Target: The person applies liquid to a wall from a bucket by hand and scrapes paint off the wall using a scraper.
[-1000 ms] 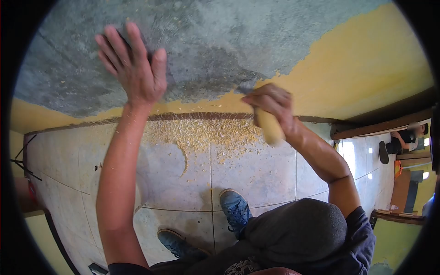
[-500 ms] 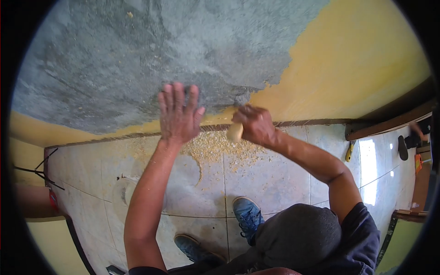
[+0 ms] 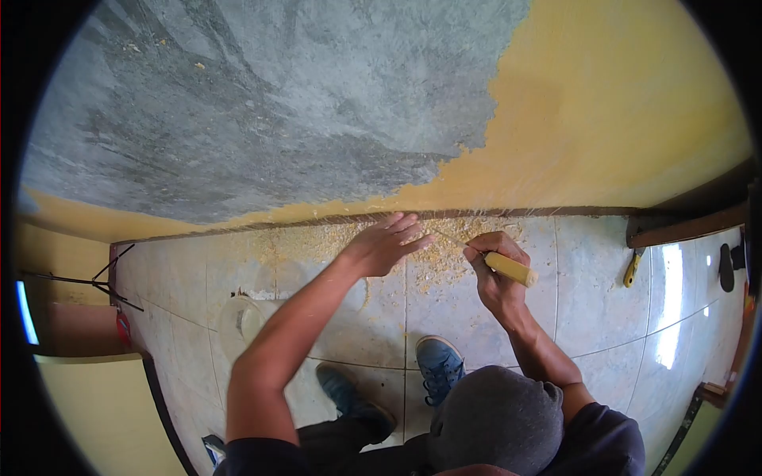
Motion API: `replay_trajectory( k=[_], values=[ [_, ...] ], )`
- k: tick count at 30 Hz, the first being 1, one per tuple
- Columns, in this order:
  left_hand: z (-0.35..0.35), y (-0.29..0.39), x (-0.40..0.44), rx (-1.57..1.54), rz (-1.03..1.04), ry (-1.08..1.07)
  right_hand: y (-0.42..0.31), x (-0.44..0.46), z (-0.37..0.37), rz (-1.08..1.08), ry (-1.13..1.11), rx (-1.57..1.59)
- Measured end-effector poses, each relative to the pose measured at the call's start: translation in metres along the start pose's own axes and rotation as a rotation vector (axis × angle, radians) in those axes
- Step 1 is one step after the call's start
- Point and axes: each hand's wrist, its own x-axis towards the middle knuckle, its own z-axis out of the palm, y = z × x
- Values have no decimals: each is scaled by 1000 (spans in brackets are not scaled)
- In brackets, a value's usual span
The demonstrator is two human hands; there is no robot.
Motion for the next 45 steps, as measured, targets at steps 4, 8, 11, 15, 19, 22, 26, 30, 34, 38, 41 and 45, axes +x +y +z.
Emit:
replay_trajectory(
  k=[4,8,11,15,19,22,26,30,34,38,41,45],
  values=[
    [-55,6,-53,-78,-156,0,0,-14,9,224,-134,37],
    [-109,31,-62,-466,-268,290,-32,-2,33,96,-193,89],
    [-125,50,-52,-625,-365,193,-46,9,54,-105,-260,91],
    [-122,32,-65,-489,-456,311,-62,22,58,-292,-358,139],
    [-113,4,-71,-648,-504,608,-82,36,29,-23,-335,-30],
    [-104,-3,-72,-807,-496,670,-93,45,0,28,-515,-145],
    [-100,-17,-72,-702,-397,977,-115,49,-16,-163,-785,-492],
    [-96,-27,-56,-830,-361,1113,-133,63,-13,-286,-1275,-884],
    [-97,-40,-37,-756,-286,1177,-153,79,1,-298,-1616,-1133],
    [-113,-44,-29,-726,-267,1119,-143,110,17,-444,-1154,-1231],
    [-125,-31,-27,-828,-317,1128,-123,131,12,-698,-698,-1078],
    [-125,-22,-23,-963,-269,1100,-99,170,-2,-906,-442,-1018]
  ],
)
